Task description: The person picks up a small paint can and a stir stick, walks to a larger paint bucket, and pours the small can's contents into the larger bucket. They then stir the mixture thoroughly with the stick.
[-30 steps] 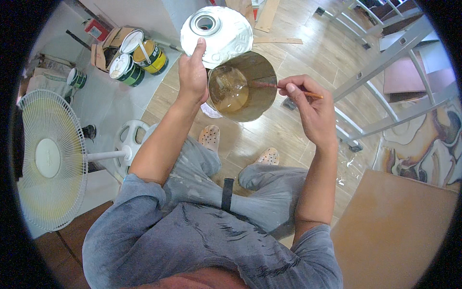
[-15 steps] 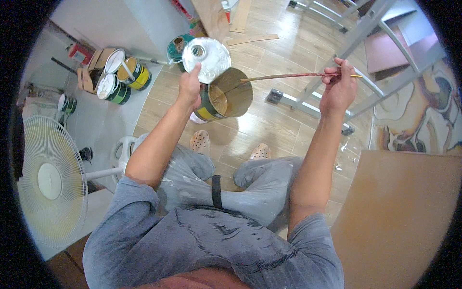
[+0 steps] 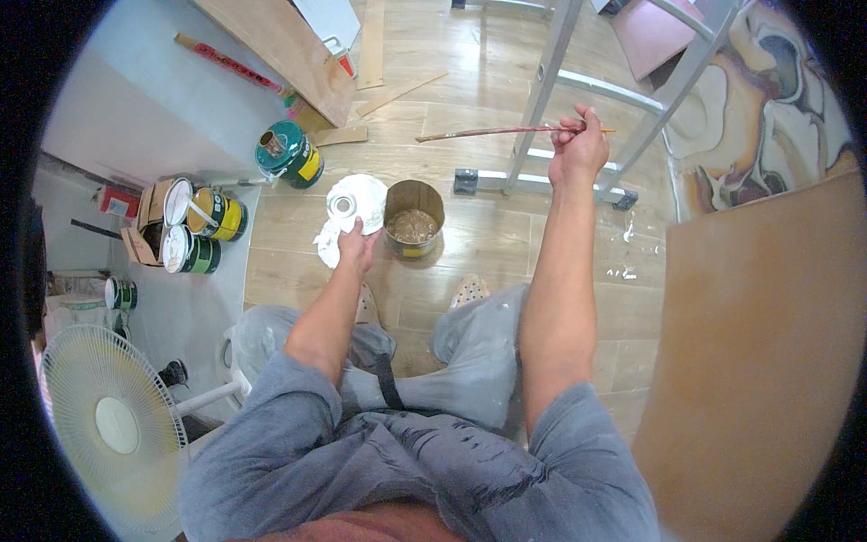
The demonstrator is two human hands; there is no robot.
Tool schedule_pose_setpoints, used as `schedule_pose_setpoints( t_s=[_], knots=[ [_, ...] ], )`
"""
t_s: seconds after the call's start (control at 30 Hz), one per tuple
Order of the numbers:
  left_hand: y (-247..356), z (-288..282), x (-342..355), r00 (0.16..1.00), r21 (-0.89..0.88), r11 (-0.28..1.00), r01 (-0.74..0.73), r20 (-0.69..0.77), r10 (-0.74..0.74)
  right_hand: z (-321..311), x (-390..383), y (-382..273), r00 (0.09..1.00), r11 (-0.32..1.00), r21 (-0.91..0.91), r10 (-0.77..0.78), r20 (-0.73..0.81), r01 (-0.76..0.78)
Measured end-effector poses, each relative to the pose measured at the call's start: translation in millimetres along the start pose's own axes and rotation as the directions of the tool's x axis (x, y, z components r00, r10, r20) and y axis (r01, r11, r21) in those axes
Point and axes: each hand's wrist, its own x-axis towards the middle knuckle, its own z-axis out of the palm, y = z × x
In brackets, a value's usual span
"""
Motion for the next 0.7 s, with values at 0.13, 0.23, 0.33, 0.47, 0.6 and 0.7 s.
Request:
schedule_pose_setpoints(
  t_s=[0.13,0.23,0.33,0.47,0.6,0.7],
  knots=[
    [12.6,-46.3,18.2,0.922,0.621,0.701,-0.35,0.097,0.374,9.1,-6.1,4.6,0.999,1.0,0.002,0.017,0.028,-0.017],
    [15.8,-19.7,-7.5,0.921,0.951,0.131,-0.281,0.228,0.315,3.1,-3.3,2.0,1.0,1.0,0.001,-0.013,0.021,0.013],
    [13.3,-15.0,-34.3,0.834,0.891,-0.003,-0.454,0.426,0.351,12.3,-2.3,8.6,0.999,1.0,-0.003,-0.003,0.053,0.004],
    [12.2,-5.1,-43.9,0.735,0.755,-0.246,-0.608,0.652,0.184,23.1,-7.8,11.3,0.996,0.999,-0.049,-0.005,0.085,0.009],
    [10.6,13.2,-56.5,0.821,0.723,-0.491,-0.486,0.57,0.027,23.6,-9.6,12.1,0.996,0.998,-0.065,-0.006,0.091,0.012],
    [13.8,-2.5,-39.6,0.851,0.748,-0.444,-0.493,0.522,-0.067,31.8,-19.7,12.3,0.996,0.997,-0.072,0.008,0.089,-0.001]
  ],
)
